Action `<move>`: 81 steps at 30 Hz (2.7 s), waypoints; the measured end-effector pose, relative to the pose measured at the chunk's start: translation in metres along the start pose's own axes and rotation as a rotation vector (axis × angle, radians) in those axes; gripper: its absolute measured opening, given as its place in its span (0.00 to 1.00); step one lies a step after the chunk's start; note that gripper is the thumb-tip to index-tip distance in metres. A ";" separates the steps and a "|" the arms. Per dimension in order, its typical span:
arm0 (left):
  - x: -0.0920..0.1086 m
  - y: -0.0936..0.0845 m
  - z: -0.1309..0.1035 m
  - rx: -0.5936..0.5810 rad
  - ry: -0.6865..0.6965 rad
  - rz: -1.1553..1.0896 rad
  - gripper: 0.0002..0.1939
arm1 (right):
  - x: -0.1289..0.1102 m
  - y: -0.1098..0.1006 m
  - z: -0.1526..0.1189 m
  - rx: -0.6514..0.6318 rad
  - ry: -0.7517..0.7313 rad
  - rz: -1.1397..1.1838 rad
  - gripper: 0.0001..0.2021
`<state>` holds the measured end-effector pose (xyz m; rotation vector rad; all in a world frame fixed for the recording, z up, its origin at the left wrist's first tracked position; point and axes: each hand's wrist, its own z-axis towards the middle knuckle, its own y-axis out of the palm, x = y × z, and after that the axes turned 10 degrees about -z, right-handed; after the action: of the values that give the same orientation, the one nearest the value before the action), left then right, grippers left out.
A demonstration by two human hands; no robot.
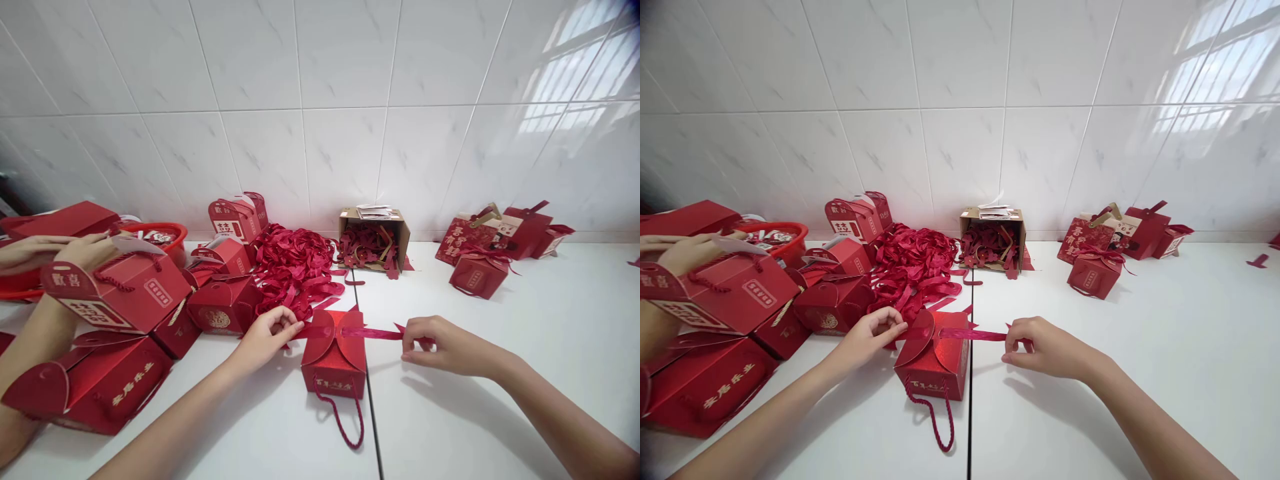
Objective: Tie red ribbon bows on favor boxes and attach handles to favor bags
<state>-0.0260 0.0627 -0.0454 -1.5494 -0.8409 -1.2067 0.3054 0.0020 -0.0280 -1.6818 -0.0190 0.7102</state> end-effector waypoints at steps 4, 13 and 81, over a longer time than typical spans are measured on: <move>0.003 0.002 -0.012 0.208 0.168 0.161 0.15 | -0.011 0.009 -0.005 0.075 0.131 -0.279 0.10; 0.026 0.014 -0.060 -0.187 0.065 0.652 0.19 | -0.046 0.033 -0.011 -0.105 0.040 0.058 0.12; 0.145 0.027 -0.014 0.155 0.511 -0.525 0.14 | -0.119 -0.083 0.045 0.695 -0.176 1.104 0.13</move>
<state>0.0338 0.0354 0.0875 -0.8460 -0.9900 -1.7677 0.2184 0.0166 0.0956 -0.8442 0.9821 1.4595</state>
